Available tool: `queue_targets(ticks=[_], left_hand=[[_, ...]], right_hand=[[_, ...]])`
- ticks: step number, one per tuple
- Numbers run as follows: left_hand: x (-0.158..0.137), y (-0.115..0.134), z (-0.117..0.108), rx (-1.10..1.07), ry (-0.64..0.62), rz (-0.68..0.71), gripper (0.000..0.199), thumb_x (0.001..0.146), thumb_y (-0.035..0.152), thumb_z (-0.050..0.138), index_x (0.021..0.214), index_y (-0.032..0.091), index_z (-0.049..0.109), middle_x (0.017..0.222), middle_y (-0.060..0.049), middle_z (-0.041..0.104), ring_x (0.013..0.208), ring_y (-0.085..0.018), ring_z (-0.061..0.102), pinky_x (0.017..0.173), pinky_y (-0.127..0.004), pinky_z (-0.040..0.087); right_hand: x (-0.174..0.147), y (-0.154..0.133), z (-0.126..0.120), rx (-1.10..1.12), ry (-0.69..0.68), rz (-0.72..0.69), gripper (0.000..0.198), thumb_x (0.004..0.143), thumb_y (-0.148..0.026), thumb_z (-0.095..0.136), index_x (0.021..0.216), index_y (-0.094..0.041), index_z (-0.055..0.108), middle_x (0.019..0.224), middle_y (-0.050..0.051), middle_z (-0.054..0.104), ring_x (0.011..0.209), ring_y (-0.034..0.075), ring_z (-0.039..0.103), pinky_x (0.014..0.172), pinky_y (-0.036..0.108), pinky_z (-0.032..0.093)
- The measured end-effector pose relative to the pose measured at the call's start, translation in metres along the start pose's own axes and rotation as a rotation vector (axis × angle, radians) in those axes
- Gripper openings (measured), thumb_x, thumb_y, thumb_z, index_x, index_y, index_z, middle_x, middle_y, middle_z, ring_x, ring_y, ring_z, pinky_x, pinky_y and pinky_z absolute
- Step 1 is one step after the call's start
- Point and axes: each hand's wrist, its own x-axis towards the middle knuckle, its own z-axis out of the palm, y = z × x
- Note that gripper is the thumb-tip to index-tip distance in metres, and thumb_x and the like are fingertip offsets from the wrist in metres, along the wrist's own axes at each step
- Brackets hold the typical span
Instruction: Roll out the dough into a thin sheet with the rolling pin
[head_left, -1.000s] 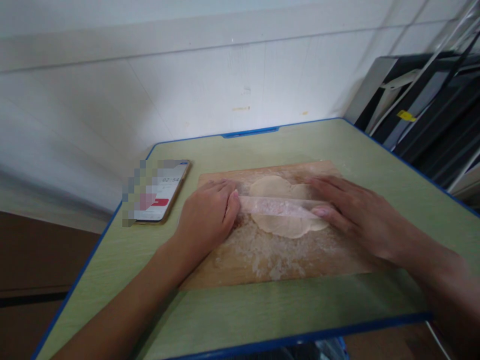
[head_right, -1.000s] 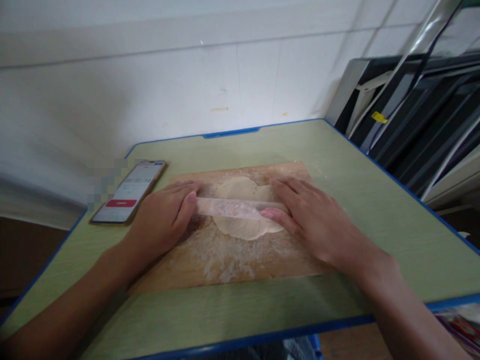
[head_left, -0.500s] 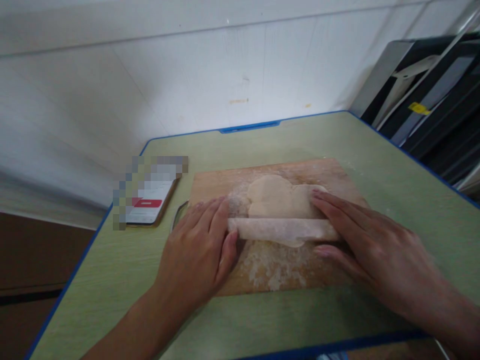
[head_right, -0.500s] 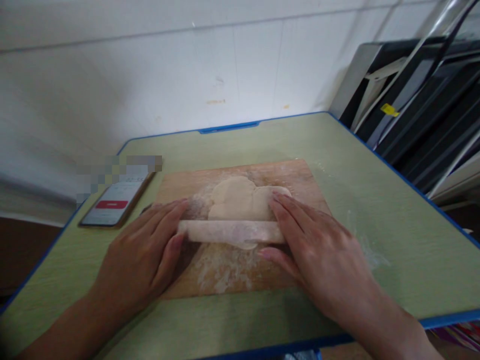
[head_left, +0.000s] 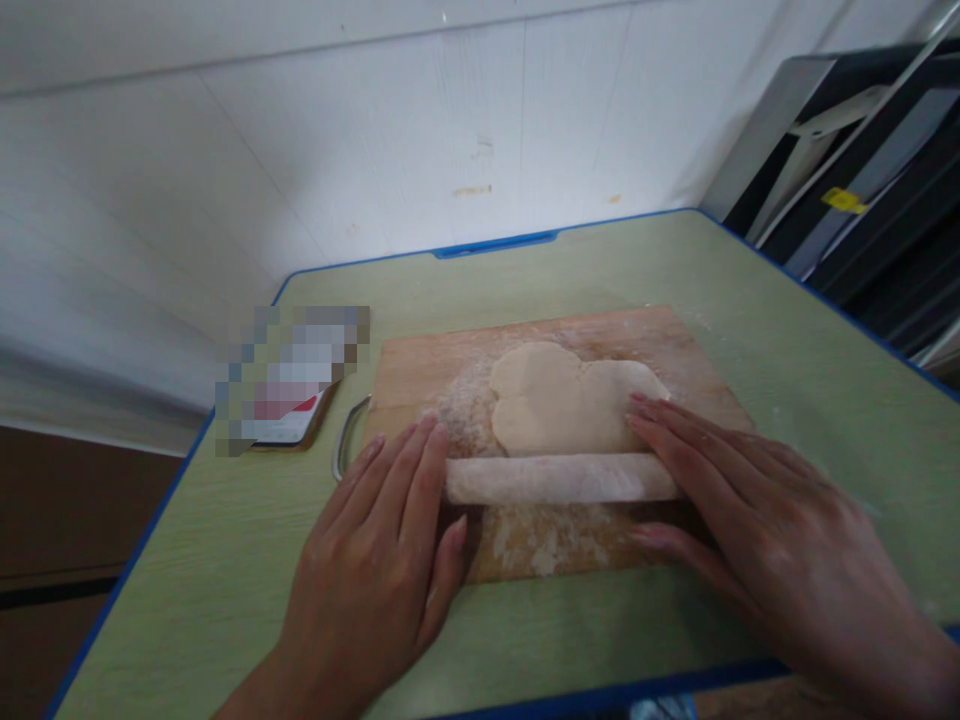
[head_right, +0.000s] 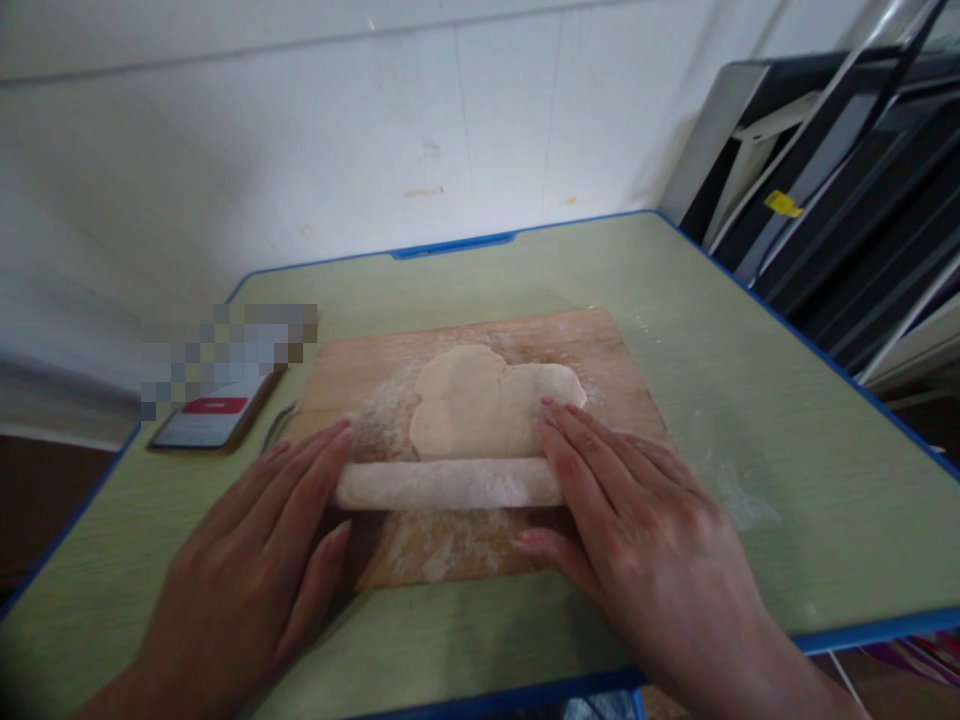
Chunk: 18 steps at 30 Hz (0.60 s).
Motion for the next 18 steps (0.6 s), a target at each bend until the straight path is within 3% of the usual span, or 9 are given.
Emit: queue_targets(ticks=[9,18], left_hand=[[-0.016,0.007,-0.001,0.008,0.013,0.019,0.044,0.090,0.022,0.037,0.122,-0.005,0.048,0.122,-0.025,0.059,0.114,-0.033,0.055,0.094,-0.046,0.044],[-0.016,0.012,0.000,0.039,0.059,-0.011,0.045,0.092,0.028,0.038,0.122,-0.004,0.048,0.120,-0.025,0.061,0.112,-0.033,0.059,0.091,-0.047,0.050]], right_hand=[[-0.005,-0.005,-0.002,0.019,-0.001,-0.029,0.049,0.094,-0.042,0.036,0.121,-0.004,0.052,0.123,0.020,0.060,0.107,0.030,0.061,0.080,0.045,0.053],[-0.009,-0.007,0.000,0.018,0.027,-0.011,0.041,0.093,-0.035,0.043,0.121,-0.007,0.053,0.126,0.019,0.059,0.112,0.030,0.058,0.084,0.044,0.052]])
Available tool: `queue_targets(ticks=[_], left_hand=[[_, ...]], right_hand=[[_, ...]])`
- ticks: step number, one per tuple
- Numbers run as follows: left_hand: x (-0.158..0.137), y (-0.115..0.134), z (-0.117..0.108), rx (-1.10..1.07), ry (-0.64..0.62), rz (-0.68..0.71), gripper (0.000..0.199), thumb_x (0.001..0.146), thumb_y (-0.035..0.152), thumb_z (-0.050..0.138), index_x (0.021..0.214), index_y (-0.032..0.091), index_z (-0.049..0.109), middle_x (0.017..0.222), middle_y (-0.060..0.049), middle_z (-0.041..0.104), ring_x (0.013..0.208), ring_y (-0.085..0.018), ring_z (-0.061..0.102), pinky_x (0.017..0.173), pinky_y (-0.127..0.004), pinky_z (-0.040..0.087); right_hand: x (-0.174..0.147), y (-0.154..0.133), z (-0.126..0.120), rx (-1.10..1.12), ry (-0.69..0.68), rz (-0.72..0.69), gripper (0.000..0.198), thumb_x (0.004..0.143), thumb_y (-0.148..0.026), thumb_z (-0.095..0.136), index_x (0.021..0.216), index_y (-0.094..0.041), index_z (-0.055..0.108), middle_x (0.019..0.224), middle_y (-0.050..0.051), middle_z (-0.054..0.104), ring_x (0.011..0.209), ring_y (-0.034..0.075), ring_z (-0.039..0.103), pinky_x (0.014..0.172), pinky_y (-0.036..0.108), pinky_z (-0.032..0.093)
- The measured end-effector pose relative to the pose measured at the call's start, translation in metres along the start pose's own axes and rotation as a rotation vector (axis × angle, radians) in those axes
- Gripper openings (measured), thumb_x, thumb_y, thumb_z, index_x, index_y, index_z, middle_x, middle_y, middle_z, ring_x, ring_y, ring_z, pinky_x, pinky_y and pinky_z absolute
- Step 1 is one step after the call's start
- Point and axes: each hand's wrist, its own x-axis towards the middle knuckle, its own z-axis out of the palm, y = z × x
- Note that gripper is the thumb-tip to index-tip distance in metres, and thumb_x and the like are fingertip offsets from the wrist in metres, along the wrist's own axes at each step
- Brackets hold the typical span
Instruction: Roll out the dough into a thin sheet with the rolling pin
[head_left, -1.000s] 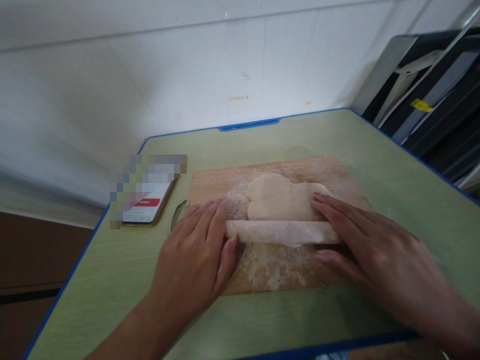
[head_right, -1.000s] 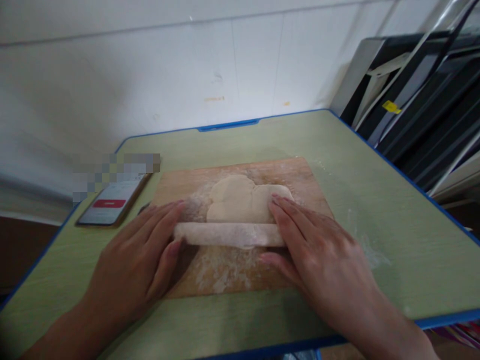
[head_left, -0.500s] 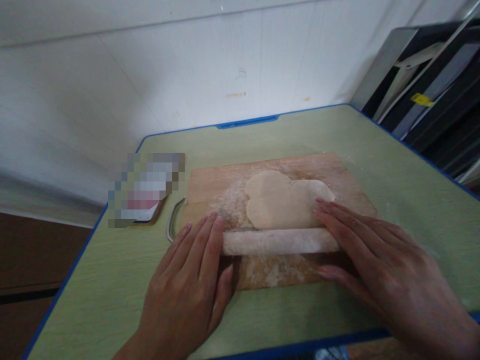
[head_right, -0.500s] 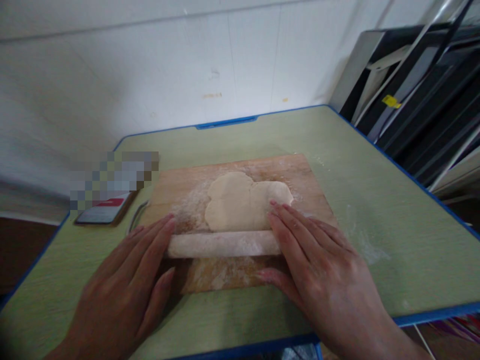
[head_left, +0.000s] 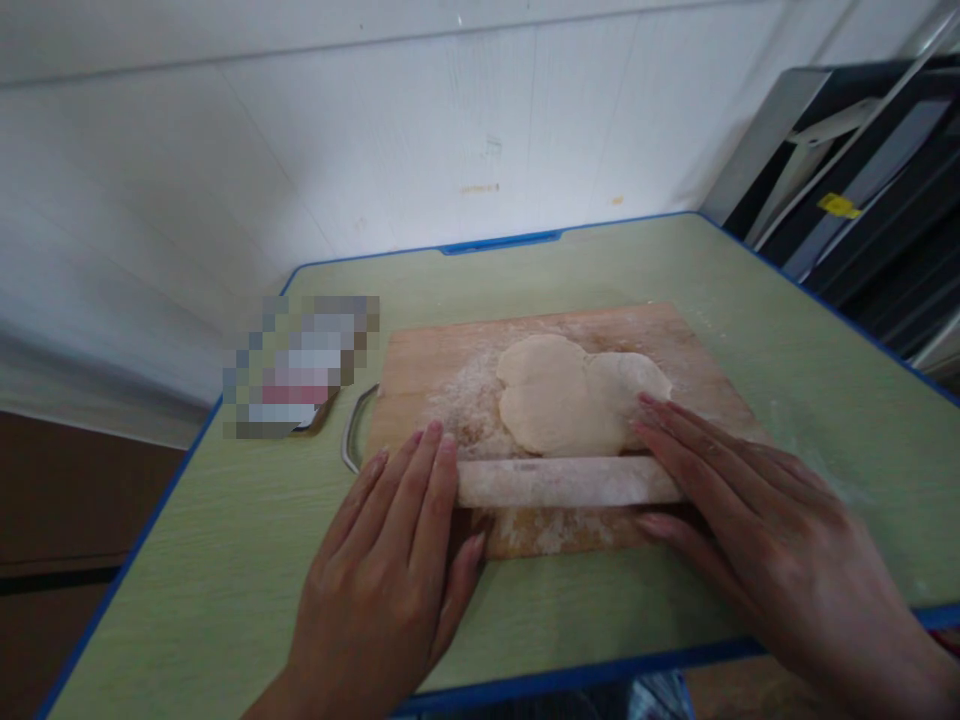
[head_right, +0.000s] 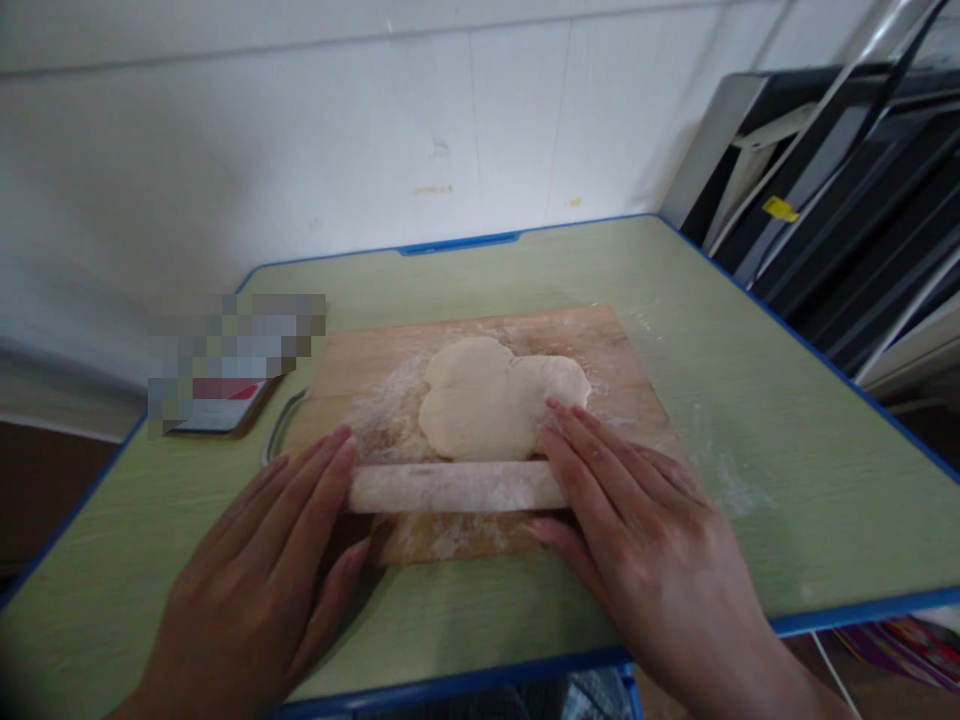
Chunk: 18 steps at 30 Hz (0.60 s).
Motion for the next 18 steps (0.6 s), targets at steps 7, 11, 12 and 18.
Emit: queue_targets(ticks=[7,11,12,18], left_hand=[[0.009,-0.015,0.001,-0.111,-0.064,0.046,0.030,0.095,0.021,0.035,0.115,0.006,0.053,0.118,-0.018,0.064,0.109,-0.026,0.062,0.090,-0.043,0.053],[0.027,-0.019,0.003,-0.137,-0.092,0.097,0.026,0.095,0.018,0.032,0.104,0.008,0.055,0.114,-0.018,0.065,0.106,-0.025,0.063,0.090,-0.040,0.053],[0.034,-0.020,0.005,-0.140,-0.105,0.095,0.025,0.094,0.018,0.034,0.104,0.009,0.055,0.114,-0.018,0.065,0.107,-0.024,0.063,0.091,-0.040,0.052],[0.074,-0.026,0.015,-0.225,-0.375,0.047,0.031,0.090,0.029,0.049,0.114,0.010,0.052,0.128,-0.018,0.057,0.118,-0.027,0.055,0.097,-0.040,0.046]], right_hand=[[-0.002,0.006,-0.005,-0.025,-0.005,-0.013,0.026,0.092,-0.033,0.043,0.101,-0.014,0.059,0.129,0.016,0.057,0.101,0.030,0.063,0.077,0.042,0.054],[0.006,0.018,-0.009,-0.061,-0.024,-0.015,0.026,0.093,-0.034,0.039,0.099,-0.016,0.058,0.130,0.014,0.056,0.106,0.032,0.060,0.081,0.045,0.053],[0.009,0.023,-0.009,-0.071,-0.028,-0.003,0.027,0.094,-0.035,0.038,0.100,-0.017,0.058,0.131,0.014,0.056,0.106,0.032,0.060,0.079,0.045,0.053],[0.021,0.054,-0.004,0.013,-0.116,0.031,0.043,0.093,-0.048,0.033,0.108,-0.016,0.059,0.129,0.016,0.057,0.098,0.030,0.065,0.077,0.045,0.056]])
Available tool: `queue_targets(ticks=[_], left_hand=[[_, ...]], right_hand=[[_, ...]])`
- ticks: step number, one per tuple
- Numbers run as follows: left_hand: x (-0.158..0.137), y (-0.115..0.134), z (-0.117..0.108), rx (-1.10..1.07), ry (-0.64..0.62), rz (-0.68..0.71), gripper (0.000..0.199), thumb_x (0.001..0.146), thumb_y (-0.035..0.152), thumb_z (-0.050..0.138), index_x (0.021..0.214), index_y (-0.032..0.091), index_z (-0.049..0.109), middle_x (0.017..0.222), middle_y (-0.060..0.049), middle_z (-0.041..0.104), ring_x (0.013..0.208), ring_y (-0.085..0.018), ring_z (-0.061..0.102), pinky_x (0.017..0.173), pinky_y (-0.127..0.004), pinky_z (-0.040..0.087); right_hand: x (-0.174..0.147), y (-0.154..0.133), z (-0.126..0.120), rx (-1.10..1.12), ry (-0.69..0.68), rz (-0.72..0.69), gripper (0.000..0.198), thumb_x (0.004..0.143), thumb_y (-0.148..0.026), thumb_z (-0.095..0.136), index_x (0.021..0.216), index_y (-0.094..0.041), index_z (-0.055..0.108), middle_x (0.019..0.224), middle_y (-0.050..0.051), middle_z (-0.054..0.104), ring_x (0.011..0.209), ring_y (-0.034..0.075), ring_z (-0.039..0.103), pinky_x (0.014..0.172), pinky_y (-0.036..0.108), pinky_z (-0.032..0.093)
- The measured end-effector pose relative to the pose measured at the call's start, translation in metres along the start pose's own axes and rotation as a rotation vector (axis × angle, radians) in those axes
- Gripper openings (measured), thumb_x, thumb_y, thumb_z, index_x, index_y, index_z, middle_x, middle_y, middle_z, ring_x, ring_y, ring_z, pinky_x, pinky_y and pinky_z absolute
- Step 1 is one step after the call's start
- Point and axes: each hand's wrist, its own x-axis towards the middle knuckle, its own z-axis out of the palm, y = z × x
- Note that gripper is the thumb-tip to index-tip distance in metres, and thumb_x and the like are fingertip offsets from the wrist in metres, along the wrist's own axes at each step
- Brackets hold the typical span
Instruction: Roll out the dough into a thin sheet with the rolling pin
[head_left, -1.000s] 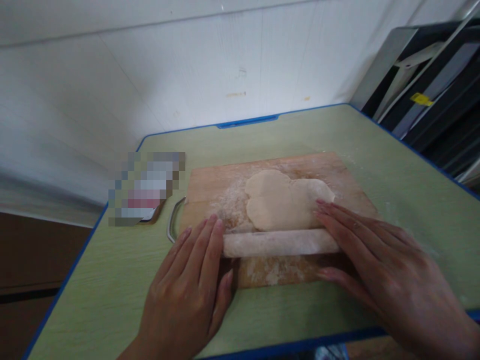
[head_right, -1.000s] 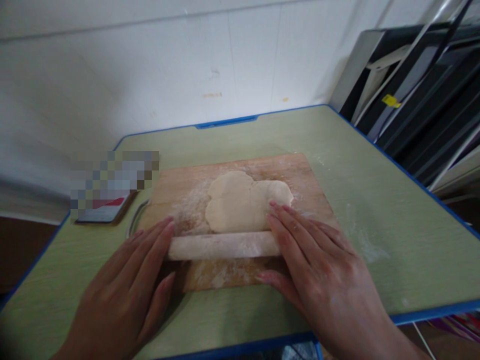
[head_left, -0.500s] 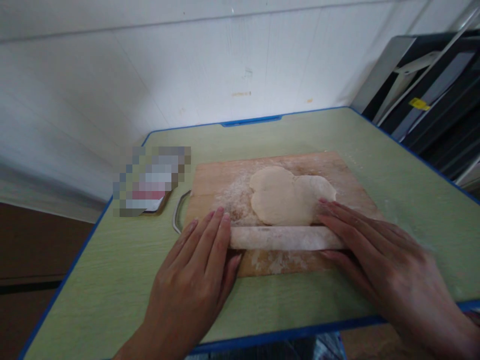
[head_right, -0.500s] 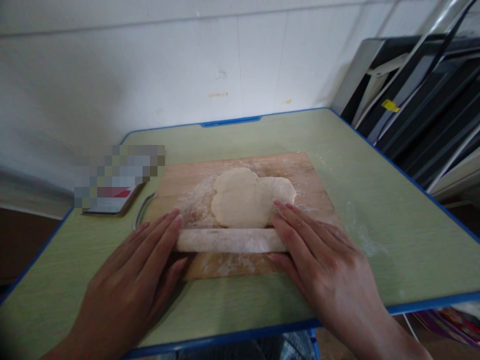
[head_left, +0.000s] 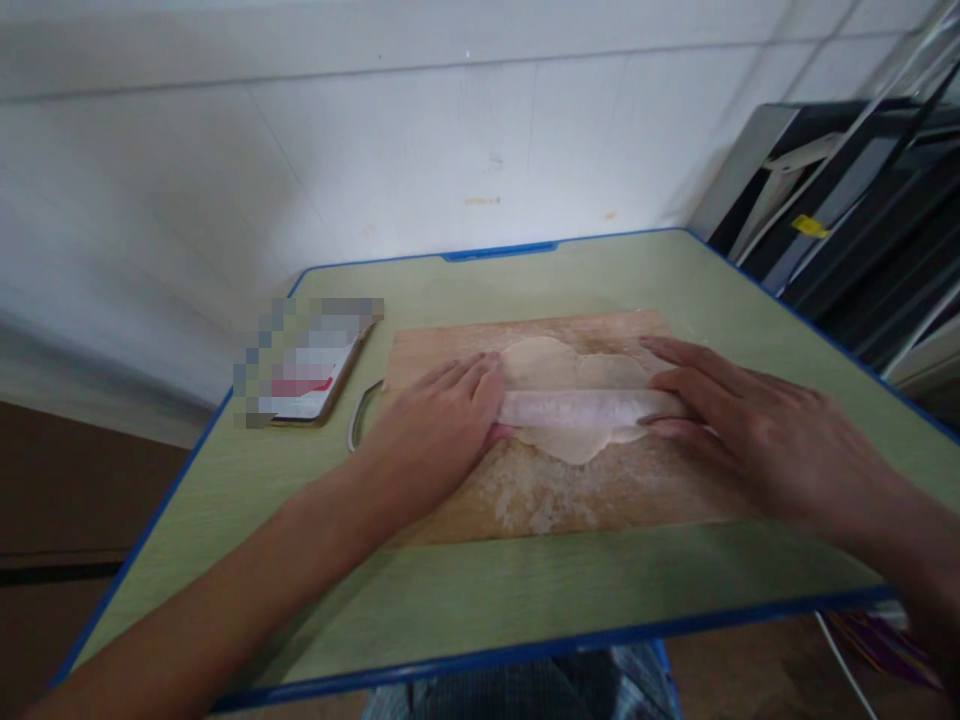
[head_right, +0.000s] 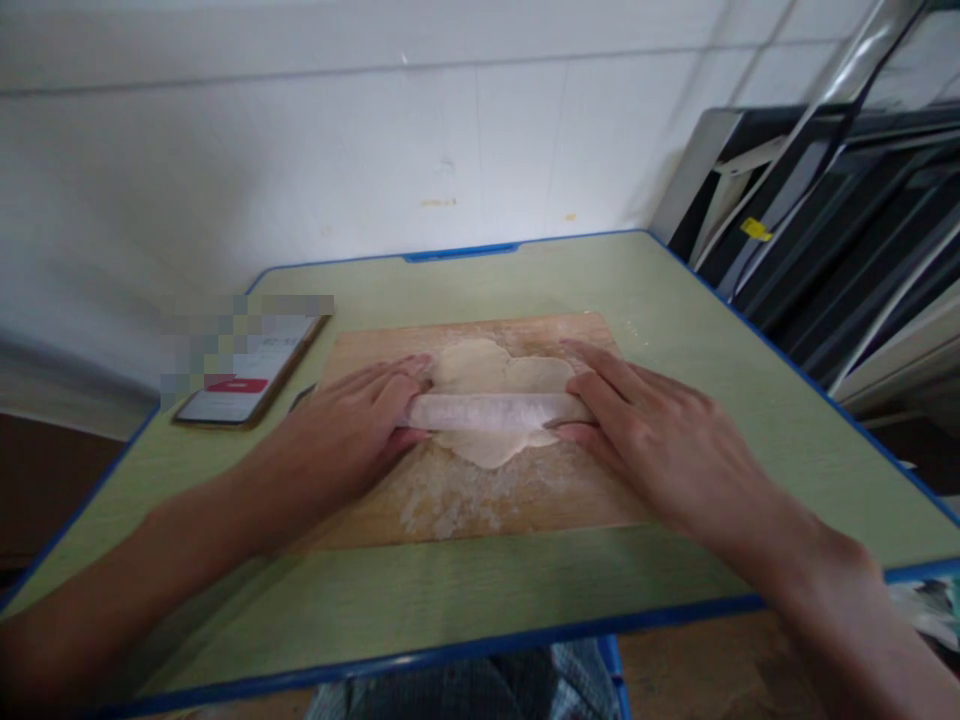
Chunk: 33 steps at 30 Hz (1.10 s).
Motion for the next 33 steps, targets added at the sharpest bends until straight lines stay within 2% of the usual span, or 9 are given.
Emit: queue_targets(ticks=[2,4,7,10,13,18,24,28,33], left_hand=[[0.008,-0.007,-0.003,-0.071,-0.055,0.003,0.037,0.092,0.036,0.047,0.119,0.012,0.050,0.126,-0.015,0.059,0.114,-0.026,0.058,0.093,-0.040,0.048],[0.014,-0.014,-0.007,-0.135,-0.077,0.007,0.039,0.094,0.040,0.041,0.122,0.015,0.048,0.125,-0.012,0.060,0.111,-0.025,0.059,0.092,-0.038,0.048],[0.022,-0.025,-0.008,-0.173,-0.074,0.053,0.042,0.096,0.043,0.032,0.124,0.018,0.049,0.132,-0.009,0.055,0.118,-0.023,0.055,0.098,-0.037,0.042],[0.030,-0.030,-0.007,-0.188,-0.069,0.096,0.048,0.096,0.047,0.026,0.123,0.018,0.052,0.133,-0.009,0.055,0.120,-0.024,0.053,0.101,-0.038,0.039],[0.034,-0.027,-0.007,-0.181,-0.061,0.078,0.050,0.096,0.049,0.027,0.123,0.015,0.053,0.131,-0.010,0.056,0.118,-0.025,0.054,0.101,-0.039,0.040],[0.029,-0.019,-0.005,-0.163,-0.071,-0.005,0.049,0.094,0.049,0.033,0.126,0.017,0.051,0.129,-0.009,0.058,0.116,-0.025,0.056,0.096,-0.038,0.045],[0.026,-0.019,0.001,-0.101,-0.041,-0.034,0.058,0.092,0.056,0.031,0.132,0.017,0.047,0.135,-0.010,0.053,0.119,-0.027,0.054,0.096,-0.040,0.046],[0.026,-0.018,-0.002,-0.099,-0.078,-0.030,0.060,0.093,0.055,0.030,0.134,0.015,0.045,0.135,-0.011,0.053,0.118,-0.027,0.055,0.096,-0.041,0.046],[0.024,-0.016,-0.002,-0.094,-0.040,-0.016,0.061,0.093,0.057,0.029,0.134,0.014,0.044,0.133,-0.013,0.055,0.116,-0.029,0.056,0.093,-0.044,0.048]], right_hand=[[0.003,0.007,0.004,0.048,-0.028,0.013,0.053,0.092,-0.052,0.034,0.125,-0.015,0.052,0.135,0.016,0.052,0.110,0.031,0.060,0.086,0.048,0.052],[0.006,0.012,0.009,0.091,-0.039,0.023,0.057,0.092,-0.050,0.034,0.136,-0.013,0.042,0.142,0.016,0.044,0.124,0.029,0.049,0.098,0.049,0.044],[0.013,0.017,0.016,0.155,-0.046,0.028,0.054,0.095,-0.045,0.031,0.136,-0.012,0.042,0.143,0.015,0.043,0.132,0.026,0.038,0.107,0.048,0.034],[0.018,0.019,0.019,0.206,-0.060,0.053,0.051,0.095,-0.043,0.029,0.134,-0.013,0.046,0.138,0.014,0.050,0.130,0.026,0.041,0.104,0.048,0.038],[0.018,0.017,0.016,0.194,-0.061,0.072,0.050,0.095,-0.044,0.030,0.131,-0.015,0.049,0.134,0.013,0.054,0.124,0.028,0.048,0.099,0.047,0.044],[0.013,0.013,0.013,0.136,-0.093,0.084,0.051,0.094,-0.044,0.033,0.136,-0.017,0.044,0.137,0.012,0.050,0.121,0.029,0.051,0.095,0.048,0.046],[0.015,0.012,0.018,0.157,-0.088,0.107,0.048,0.094,-0.046,0.032,0.127,-0.020,0.055,0.132,0.009,0.056,0.115,0.030,0.056,0.089,0.050,0.050],[0.014,0.011,0.018,0.160,-0.063,0.095,0.048,0.093,-0.048,0.032,0.124,-0.021,0.057,0.128,0.008,0.059,0.111,0.029,0.059,0.086,0.049,0.052],[0.012,0.011,0.017,0.164,-0.072,0.092,0.047,0.093,-0.048,0.032,0.124,-0.022,0.057,0.128,0.007,0.060,0.111,0.030,0.059,0.084,0.051,0.053]])
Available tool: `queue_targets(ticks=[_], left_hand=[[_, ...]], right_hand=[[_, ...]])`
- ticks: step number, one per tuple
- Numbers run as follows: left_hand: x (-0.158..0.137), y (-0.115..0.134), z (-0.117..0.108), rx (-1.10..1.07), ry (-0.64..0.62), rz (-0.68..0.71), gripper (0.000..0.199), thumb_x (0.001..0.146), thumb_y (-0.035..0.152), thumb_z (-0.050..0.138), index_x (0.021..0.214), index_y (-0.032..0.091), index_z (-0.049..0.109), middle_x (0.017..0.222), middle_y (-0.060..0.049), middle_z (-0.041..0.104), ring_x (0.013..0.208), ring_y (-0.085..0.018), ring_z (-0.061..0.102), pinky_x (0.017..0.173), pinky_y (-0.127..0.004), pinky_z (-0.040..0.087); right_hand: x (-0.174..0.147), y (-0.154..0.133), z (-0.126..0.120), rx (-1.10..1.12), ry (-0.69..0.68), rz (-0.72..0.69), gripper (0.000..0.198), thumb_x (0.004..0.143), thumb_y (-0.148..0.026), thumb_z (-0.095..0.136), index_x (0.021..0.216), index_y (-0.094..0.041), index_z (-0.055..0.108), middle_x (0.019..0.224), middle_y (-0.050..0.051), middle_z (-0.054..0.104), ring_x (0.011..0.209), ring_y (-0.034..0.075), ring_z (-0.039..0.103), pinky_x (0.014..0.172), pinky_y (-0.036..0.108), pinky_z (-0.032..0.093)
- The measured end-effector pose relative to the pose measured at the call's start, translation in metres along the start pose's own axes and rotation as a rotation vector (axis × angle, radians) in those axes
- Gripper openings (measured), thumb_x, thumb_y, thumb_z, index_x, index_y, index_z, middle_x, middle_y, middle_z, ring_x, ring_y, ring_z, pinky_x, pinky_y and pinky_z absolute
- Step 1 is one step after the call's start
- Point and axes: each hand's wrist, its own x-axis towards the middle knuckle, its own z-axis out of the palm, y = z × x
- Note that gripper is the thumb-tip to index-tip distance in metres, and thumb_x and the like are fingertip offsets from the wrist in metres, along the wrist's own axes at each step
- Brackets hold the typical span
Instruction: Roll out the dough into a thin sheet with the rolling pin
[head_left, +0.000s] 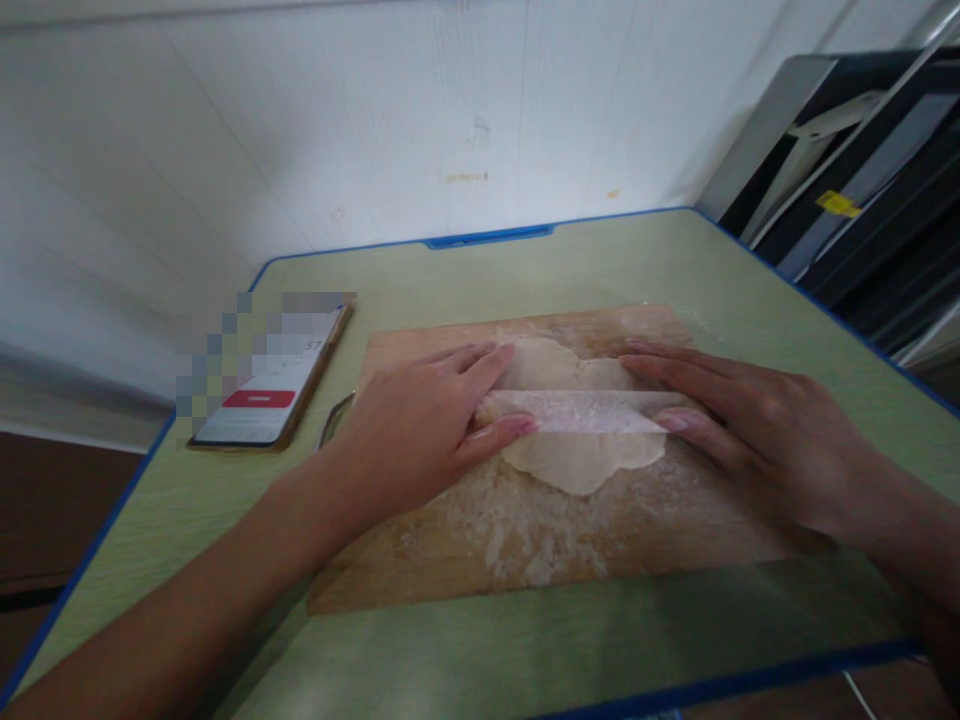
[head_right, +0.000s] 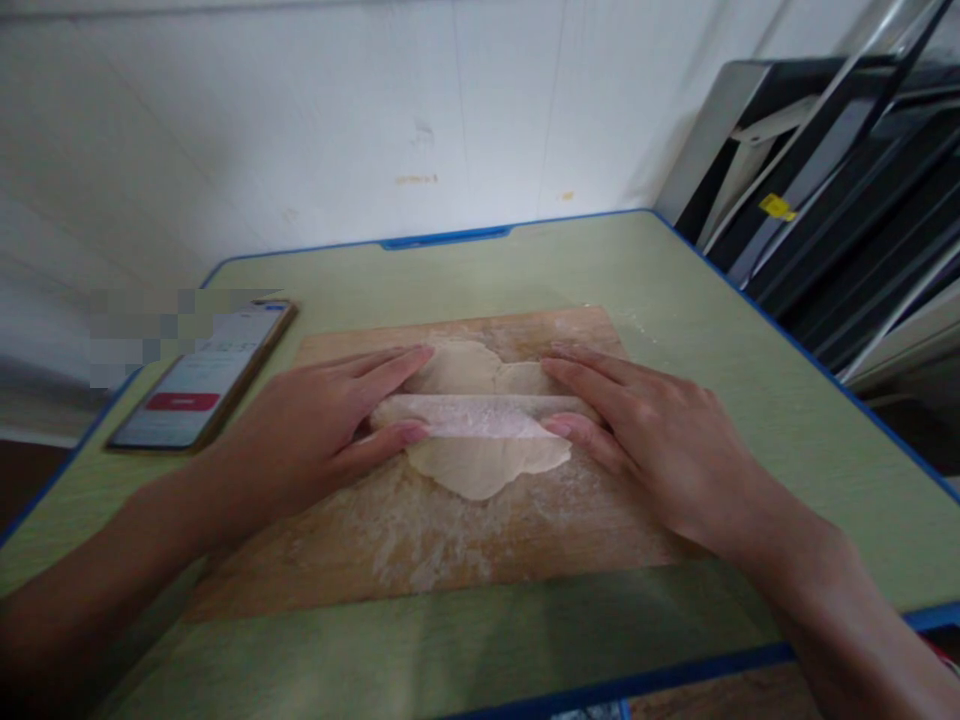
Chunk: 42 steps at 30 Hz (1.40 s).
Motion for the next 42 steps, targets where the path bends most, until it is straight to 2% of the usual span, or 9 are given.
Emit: queue_targets(ticks=[11,18,31,36,42], left_hand=[[-0.002,0.005,-0.004,0.044,-0.024,-0.033,0.057,0.093,0.054,0.035,0.134,0.016,0.044,0.132,-0.011,0.056,0.115,-0.028,0.057,0.093,-0.042,0.048],[-0.001,0.003,-0.002,0.032,-0.014,-0.022,0.056,0.093,0.053,0.035,0.133,0.015,0.046,0.131,-0.012,0.057,0.113,-0.029,0.058,0.093,-0.044,0.048],[-0.003,0.003,0.000,0.010,0.021,0.000,0.061,0.093,0.056,0.032,0.134,0.013,0.045,0.127,-0.015,0.058,0.109,-0.031,0.060,0.087,-0.047,0.051],[-0.003,0.003,0.000,0.030,-0.008,-0.018,0.060,0.093,0.056,0.032,0.135,0.014,0.043,0.129,-0.014,0.058,0.111,-0.029,0.059,0.089,-0.043,0.050],[-0.002,0.005,-0.002,0.032,-0.016,-0.023,0.061,0.092,0.056,0.034,0.135,0.014,0.044,0.129,-0.014,0.058,0.112,-0.028,0.058,0.091,-0.042,0.048]], right_hand=[[-0.002,0.003,-0.001,0.025,0.022,-0.070,0.045,0.091,-0.049,0.038,0.126,-0.024,0.054,0.126,0.004,0.061,0.112,0.027,0.059,0.089,0.046,0.052],[0.000,0.003,-0.007,0.093,0.024,-0.151,0.038,0.092,-0.043,0.040,0.121,-0.024,0.055,0.124,0.002,0.063,0.114,0.023,0.058,0.093,0.041,0.050],[-0.001,-0.004,-0.010,0.078,-0.003,-0.093,0.038,0.093,-0.042,0.038,0.120,-0.022,0.055,0.124,0.007,0.062,0.111,0.025,0.059,0.089,0.048,0.051],[0.000,-0.005,-0.010,0.070,-0.008,-0.117,0.038,0.094,-0.039,0.037,0.120,-0.019,0.056,0.123,0.009,0.063,0.111,0.026,0.059,0.087,0.048,0.052],[-0.001,-0.003,-0.009,0.089,0.022,-0.124,0.037,0.093,-0.038,0.039,0.121,-0.022,0.055,0.124,0.006,0.063,0.114,0.025,0.057,0.091,0.046,0.051]])
